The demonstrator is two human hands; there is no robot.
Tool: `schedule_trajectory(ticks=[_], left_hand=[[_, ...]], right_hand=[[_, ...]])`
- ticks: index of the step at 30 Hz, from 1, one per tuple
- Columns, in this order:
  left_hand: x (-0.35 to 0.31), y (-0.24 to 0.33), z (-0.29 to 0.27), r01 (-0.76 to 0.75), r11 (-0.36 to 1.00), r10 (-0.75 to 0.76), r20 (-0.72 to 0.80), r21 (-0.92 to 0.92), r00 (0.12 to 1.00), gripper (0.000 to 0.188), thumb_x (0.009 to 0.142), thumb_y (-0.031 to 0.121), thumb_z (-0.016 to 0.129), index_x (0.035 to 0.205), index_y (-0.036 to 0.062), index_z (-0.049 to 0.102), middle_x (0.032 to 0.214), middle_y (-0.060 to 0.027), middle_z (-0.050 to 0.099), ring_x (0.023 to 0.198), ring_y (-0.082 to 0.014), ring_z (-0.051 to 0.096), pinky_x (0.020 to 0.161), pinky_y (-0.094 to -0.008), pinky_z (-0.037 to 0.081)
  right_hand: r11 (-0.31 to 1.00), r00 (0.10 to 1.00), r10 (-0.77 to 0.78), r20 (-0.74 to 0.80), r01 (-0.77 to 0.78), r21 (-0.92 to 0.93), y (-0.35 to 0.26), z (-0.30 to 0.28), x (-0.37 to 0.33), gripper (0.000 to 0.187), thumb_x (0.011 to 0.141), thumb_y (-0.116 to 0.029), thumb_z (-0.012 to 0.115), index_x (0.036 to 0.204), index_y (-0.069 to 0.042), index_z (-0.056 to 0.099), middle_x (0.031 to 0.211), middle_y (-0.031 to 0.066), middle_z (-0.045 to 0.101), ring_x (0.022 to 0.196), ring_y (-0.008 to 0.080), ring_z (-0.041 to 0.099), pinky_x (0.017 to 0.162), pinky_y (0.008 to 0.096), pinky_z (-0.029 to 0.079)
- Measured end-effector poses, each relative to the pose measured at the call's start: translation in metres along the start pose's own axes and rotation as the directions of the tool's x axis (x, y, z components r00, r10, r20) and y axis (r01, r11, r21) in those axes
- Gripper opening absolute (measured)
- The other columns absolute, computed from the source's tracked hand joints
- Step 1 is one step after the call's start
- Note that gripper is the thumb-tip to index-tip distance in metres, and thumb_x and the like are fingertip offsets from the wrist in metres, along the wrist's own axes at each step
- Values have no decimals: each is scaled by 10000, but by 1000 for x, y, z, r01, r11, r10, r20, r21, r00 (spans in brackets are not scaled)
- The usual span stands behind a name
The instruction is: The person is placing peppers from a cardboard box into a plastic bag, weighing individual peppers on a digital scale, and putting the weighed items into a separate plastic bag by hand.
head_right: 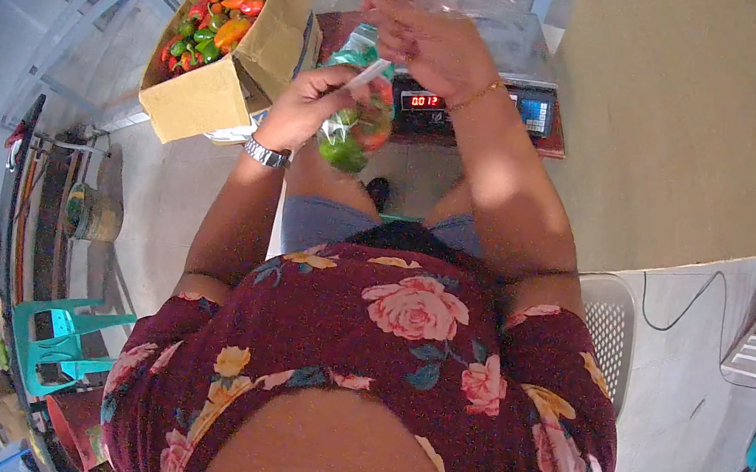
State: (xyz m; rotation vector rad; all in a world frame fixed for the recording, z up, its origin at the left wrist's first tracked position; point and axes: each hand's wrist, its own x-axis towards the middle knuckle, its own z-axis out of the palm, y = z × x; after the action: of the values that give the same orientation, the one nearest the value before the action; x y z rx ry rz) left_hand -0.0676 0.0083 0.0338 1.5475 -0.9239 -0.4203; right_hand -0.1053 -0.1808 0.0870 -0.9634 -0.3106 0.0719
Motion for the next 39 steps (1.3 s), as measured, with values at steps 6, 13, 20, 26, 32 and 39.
schedule_trajectory(ticks=[6, 13, 20, 26, 32, 39], left_hand=[[12, 21, -11, -54, 972, 41, 62, 231, 997, 183, 870, 141, 532, 902, -15, 622, 861, -34, 641, 788, -93, 569, 737, -230, 439], [5, 13, -20, -71, 997, 71, 43, -13, 997, 187, 888, 118, 525, 921, -28, 638, 847, -46, 643, 802, -112, 581, 769, -249, 450], [-8, 23, -35, -67, 948, 51, 60, 312, 997, 112, 825, 63, 604, 908, 8, 657, 951, -77, 627, 874, -168, 578, 794, -283, 443], [-3, 47, -39, -145, 784, 50, 172, 603, 984, 131, 784, 109, 642, 880, 22, 662, 857, -107, 641, 769, -235, 605, 703, -315, 469], [-8, 37, -24, -279, 669, 170, 224, 689, 960, 142, 724, 133, 628, 816, 30, 664, 787, -159, 613, 699, -337, 592, 632, -388, 475], [-13, 34, -18, -322, 590, 161, 283, 741, 946, 157, 722, 126, 624, 823, 12, 659, 752, -156, 602, 709, -327, 589, 644, -404, 473]], right_hand=[[987, 994, -20, 110, 37, -155, 3, 19, 13, 135, 835, -148, 626, 895, -33, 590, 636, -33, 480, 483, 42, 309, 454, 198, 278], [987, 990, -99, 101, 111, -116, -19, 4, 1, 199, 863, -177, 575, 955, -1, 551, 562, -43, 321, 482, 55, 288, 475, 222, 233], [932, 967, -51, 250, 136, -337, -19, -11, -25, 368, 840, -278, 605, 1048, 19, 548, 633, -4, 439, 527, 61, 306, 496, 217, 239], [708, 890, -54, 452, 353, -612, -13, -23, -32, 487, 802, -290, 624, 1145, 37, 512, 955, 105, 575, 636, 149, 459, 626, 297, 396], [-175, 985, 76, 155, 166, -971, 43, 1, -59, 290, 835, -202, 537, 1041, 1, 543, 1039, 168, 585, 900, 284, 574, 841, 384, 418], [-588, 961, -21, 275, 211, -781, 40, -6, -86, 119, 864, -178, 495, 869, -68, 540, 1024, 118, 577, 908, 299, 570, 925, 461, 363]])
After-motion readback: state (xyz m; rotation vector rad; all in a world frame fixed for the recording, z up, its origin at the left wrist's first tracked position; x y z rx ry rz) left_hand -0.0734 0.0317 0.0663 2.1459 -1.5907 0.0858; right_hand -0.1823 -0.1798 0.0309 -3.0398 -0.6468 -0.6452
